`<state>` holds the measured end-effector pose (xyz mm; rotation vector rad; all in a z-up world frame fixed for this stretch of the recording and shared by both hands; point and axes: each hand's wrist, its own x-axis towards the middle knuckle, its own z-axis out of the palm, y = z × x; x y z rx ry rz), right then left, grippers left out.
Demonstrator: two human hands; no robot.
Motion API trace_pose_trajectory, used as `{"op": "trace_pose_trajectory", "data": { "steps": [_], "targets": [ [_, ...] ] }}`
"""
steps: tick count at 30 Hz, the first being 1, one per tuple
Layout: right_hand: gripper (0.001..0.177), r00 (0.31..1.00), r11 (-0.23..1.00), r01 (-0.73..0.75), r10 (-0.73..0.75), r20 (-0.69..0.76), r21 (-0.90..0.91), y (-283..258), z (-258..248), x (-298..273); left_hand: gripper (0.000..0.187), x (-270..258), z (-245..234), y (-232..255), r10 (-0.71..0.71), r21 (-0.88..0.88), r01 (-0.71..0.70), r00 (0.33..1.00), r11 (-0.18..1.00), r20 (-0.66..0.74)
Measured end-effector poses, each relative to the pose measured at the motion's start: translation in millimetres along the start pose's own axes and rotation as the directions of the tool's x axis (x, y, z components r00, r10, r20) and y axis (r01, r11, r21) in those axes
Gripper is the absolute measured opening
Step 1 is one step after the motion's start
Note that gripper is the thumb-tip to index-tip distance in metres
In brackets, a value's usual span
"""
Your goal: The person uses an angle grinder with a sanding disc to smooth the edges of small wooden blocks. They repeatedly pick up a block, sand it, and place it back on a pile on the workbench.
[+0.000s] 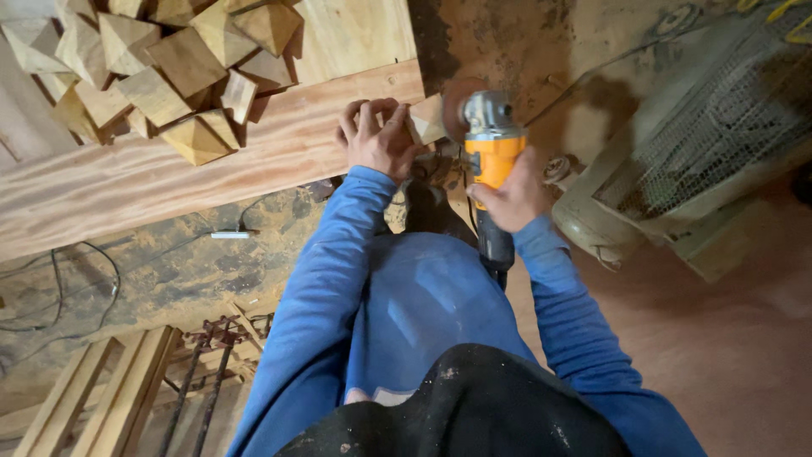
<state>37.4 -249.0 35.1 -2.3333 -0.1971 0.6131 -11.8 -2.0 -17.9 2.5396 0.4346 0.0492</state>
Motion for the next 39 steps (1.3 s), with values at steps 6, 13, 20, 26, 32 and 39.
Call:
{"op": "trace_pose_trajectory", "data": {
  "steps": [6, 13, 20, 26, 32, 39],
  "targets": [
    [0.082, 0.993, 0.987, 0.121, -0.118, -0.029, 0.106, -9, 12, 9, 0.072, 3, -4, 2, 0.028, -0.039, -0.029, 0.999, 0.999, -0.033],
    [0.069, 0.995, 0.995, -0.098, 0.099, -0.016, 0.017, 1, 2, 19, 0.073, 2, -5, 3, -0.002, -0.032, 0.002, 1.000, 0.999, 0.005],
    [0.061, 0.994, 0.946, -0.106, 0.091, 0.060, 0.305, 10, -12, 13, 0.068, 6, -14, 10, 0.004, -0.053, -0.004, 1.000, 0.999, -0.017],
    [0.052, 0.932, 0.689, -0.324, 0.115, 0.345, 0.648, 24, -28, 8, 0.084, 11, -14, 16, 0.048, 0.022, -0.049, 0.998, 0.999, 0.030],
    [0.062, 0.992, 0.971, -0.090, 0.068, 0.106, 0.221, 17, -18, -9, 0.074, 10, -10, 15, 0.059, -0.092, -0.064, 0.997, 0.994, -0.058],
    [0.071, 1.000, 0.979, -0.004, 0.009, -0.020, 0.204, -2, -19, -12, 0.069, 4, -12, 3, 0.057, -0.067, -0.060, 0.997, 0.996, -0.060]
  ]
}}
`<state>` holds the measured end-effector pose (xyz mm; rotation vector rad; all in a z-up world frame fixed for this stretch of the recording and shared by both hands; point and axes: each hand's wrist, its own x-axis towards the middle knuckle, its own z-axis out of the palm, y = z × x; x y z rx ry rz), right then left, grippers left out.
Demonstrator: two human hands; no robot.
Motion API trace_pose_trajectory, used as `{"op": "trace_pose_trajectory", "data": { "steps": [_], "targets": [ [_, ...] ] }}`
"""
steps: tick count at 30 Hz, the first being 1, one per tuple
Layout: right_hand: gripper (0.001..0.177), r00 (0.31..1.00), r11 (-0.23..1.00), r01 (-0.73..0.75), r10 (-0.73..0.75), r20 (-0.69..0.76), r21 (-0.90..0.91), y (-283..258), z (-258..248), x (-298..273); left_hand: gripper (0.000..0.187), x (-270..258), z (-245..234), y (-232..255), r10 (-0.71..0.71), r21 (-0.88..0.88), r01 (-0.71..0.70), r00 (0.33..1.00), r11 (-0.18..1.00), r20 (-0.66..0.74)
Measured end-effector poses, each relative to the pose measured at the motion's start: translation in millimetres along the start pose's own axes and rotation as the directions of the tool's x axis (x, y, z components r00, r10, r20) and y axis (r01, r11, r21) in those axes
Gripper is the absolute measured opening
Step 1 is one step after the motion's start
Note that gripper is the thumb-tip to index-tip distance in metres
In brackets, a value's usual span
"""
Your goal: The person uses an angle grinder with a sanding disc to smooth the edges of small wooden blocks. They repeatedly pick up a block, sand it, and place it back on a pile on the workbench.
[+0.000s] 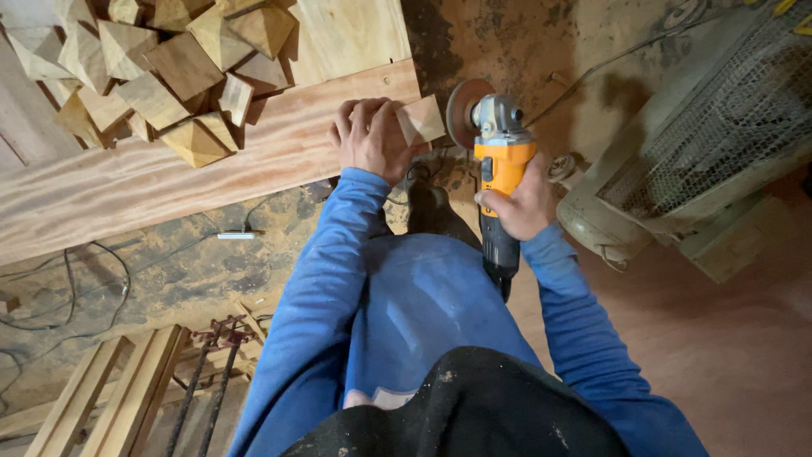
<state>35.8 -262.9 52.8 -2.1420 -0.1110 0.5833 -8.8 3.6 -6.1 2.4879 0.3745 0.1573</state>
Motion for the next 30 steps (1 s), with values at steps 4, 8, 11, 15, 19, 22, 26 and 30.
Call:
{"op": "trace_pose_trajectory", "data": {
  "steps": [4, 8, 11, 15, 19, 22, 26, 30],
  "targets": [
    [0.070, 0.999, 0.987, 0.017, -0.012, 0.034, -0.159, -5, 3, 6, 0.071, -1, 4, -1, 0.006, 0.015, -0.005, 0.999, 1.000, -0.051],
    [0.074, 0.994, 0.980, 0.107, -0.106, 0.014, -0.168, -9, 17, 10, 0.083, 0, 3, -5, -0.024, -0.006, 0.024, 0.999, 1.000, -0.028],
    [0.071, 0.996, 0.987, 0.087, -0.088, 0.002, -0.134, -12, 22, 9, 0.081, 3, 1, -7, -0.048, 0.030, 0.046, 0.997, 0.998, 0.065],
    [0.070, 0.998, 0.971, 0.052, -0.058, -0.021, -0.231, -13, 21, 7, 0.074, 7, -1, -3, -0.011, 0.087, 0.007, 0.999, 0.996, 0.048],
    [0.070, 0.999, 0.972, 0.013, -0.019, -0.027, -0.233, -14, 26, 5, 0.076, 4, -6, 2, -0.072, 0.007, 0.071, 0.995, 0.997, 0.066],
    [0.069, 0.998, 0.989, 0.034, -0.041, -0.044, -0.142, -16, 25, 3, 0.076, 5, -8, 4, -0.098, -0.006, 0.099, 0.991, 0.995, 0.095],
    [0.067, 0.998, 0.982, 0.000, -0.011, -0.055, -0.191, -14, 21, 5, 0.074, 6, -7, 3, -0.067, 0.014, 0.066, 0.994, 0.998, 0.089],
    [0.072, 0.999, 0.956, 0.030, -0.037, -0.020, -0.290, -9, 23, 7, 0.073, 5, -4, 1, -0.059, 0.036, 0.056, 0.995, 0.998, 0.081]
  ]
}}
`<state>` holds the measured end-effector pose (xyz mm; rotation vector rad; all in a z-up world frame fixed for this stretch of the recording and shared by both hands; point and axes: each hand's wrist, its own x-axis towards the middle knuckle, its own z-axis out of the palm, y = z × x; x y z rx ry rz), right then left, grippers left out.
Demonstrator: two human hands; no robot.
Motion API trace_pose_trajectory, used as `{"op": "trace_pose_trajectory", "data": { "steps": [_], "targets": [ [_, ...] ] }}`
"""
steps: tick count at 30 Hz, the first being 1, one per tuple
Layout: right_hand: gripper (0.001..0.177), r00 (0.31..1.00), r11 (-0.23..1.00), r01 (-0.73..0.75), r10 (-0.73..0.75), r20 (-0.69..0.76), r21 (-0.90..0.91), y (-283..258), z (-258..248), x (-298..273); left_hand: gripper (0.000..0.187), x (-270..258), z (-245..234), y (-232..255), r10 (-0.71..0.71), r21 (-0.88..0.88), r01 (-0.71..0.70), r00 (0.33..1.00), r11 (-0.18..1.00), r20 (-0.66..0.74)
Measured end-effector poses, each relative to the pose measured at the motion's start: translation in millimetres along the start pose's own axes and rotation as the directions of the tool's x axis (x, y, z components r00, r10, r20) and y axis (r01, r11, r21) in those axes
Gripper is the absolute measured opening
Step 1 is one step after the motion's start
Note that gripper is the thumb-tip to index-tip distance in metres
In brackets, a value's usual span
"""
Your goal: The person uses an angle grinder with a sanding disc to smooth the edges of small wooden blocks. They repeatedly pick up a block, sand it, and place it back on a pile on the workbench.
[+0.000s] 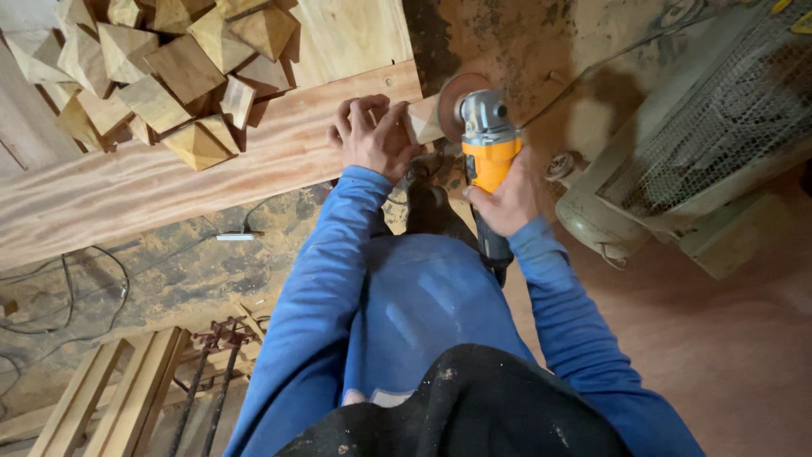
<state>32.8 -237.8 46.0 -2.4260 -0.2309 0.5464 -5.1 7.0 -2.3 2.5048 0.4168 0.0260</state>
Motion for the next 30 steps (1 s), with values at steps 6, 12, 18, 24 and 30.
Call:
{"op": "trace_pose_trajectory", "data": {
  "steps": [6, 12, 18, 24, 30],
  "targets": [
    [0.082, 0.997, 0.979, 0.032, -0.044, 0.058, 0.200, 3, 14, -1, 0.071, 2, 1, 2, -0.020, -0.046, 0.019, 1.000, 0.999, -0.024],
    [0.078, 0.996, 0.987, -0.041, 0.027, 0.089, 0.156, 17, 14, 1, 0.074, 2, 1, 5, -0.037, -0.041, 0.036, 0.999, 0.999, -0.020],
    [0.075, 0.983, 0.984, -0.178, 0.178, 0.038, 0.012, 45, 4, 3, 0.072, 2, -1, 7, -0.007, -0.006, 0.007, 1.000, 1.000, -0.022],
    [0.072, 0.997, 0.988, -0.082, 0.083, -0.003, 0.134, 58, -5, -4, 0.075, 6, -5, 9, -0.077, 0.002, 0.077, 0.997, 0.997, -0.006],
    [0.055, 0.904, 0.484, -0.417, 0.130, 0.408, 0.769, 58, -20, 7, 0.092, 7, 5, 2, 0.076, -0.008, -0.076, 0.996, 0.997, -0.037]
  ]
}}
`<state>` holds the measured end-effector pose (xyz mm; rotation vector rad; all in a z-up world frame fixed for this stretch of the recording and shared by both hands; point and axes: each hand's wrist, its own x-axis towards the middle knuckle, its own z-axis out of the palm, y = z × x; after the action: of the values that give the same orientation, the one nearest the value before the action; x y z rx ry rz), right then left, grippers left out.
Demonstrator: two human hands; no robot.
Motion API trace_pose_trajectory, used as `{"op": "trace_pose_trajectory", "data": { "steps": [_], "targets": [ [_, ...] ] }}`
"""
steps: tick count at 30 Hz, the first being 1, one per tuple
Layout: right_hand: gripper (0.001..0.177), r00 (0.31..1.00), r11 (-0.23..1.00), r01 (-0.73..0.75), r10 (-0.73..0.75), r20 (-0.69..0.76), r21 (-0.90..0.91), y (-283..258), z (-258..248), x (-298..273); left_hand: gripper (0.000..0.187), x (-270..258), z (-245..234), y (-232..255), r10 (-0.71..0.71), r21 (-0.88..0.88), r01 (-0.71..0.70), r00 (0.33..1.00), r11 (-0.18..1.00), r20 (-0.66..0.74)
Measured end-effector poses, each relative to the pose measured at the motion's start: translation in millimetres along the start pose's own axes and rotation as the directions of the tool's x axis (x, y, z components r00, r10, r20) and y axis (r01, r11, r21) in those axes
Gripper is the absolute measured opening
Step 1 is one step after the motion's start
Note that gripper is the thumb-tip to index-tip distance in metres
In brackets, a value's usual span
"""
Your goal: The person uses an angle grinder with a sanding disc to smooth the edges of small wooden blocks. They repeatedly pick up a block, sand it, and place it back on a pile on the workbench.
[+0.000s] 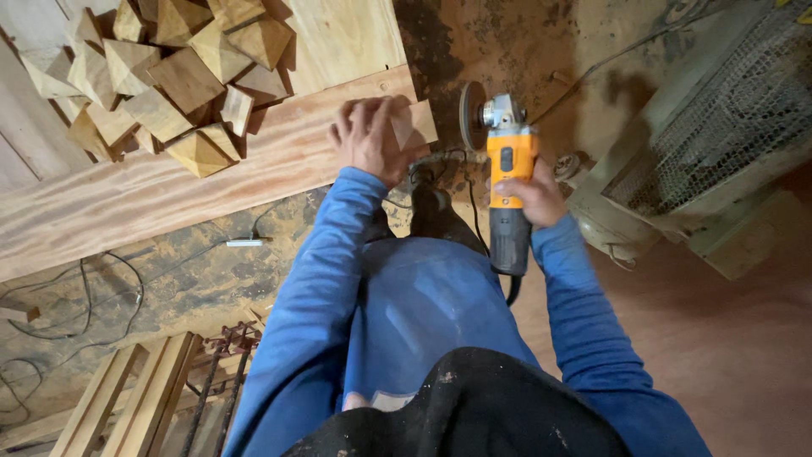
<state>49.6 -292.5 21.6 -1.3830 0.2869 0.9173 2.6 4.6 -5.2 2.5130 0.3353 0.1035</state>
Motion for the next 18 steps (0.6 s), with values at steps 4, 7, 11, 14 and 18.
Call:
{"op": "trace_pose_trajectory", "data": {
  "steps": [4, 7, 11, 14, 18],
  "targets": [
    [0.053, 0.982, 0.949, -0.144, 0.102, 0.160, 0.279, -1, -8, 3, 0.070, 2, 12, -4, 0.129, -0.021, -0.129, 0.991, 0.991, 0.019],
    [0.057, 0.931, 0.839, -0.322, 0.196, 0.308, 0.438, 8, -13, 11, 0.064, 2, 17, -5, 0.144, -0.002, -0.144, 0.990, 0.990, -0.007],
    [0.058, 0.910, 0.843, -0.366, 0.234, 0.344, 0.395, 26, -22, 15, 0.061, -4, 16, -7, 0.139, 0.040, -0.138, 0.990, 0.990, -0.026],
    [0.058, 0.880, 0.815, -0.438, 0.303, 0.365, 0.380, 37, -28, 11, 0.060, -1, 14, -8, 0.118, 0.012, -0.118, 0.993, 0.993, -0.025],
    [0.058, 0.854, 0.798, -0.476, 0.319, 0.410, 0.369, 49, -31, 11, 0.060, -2, 13, -9, 0.101, 0.016, -0.100, 0.995, 0.995, -0.021]
  ]
}}
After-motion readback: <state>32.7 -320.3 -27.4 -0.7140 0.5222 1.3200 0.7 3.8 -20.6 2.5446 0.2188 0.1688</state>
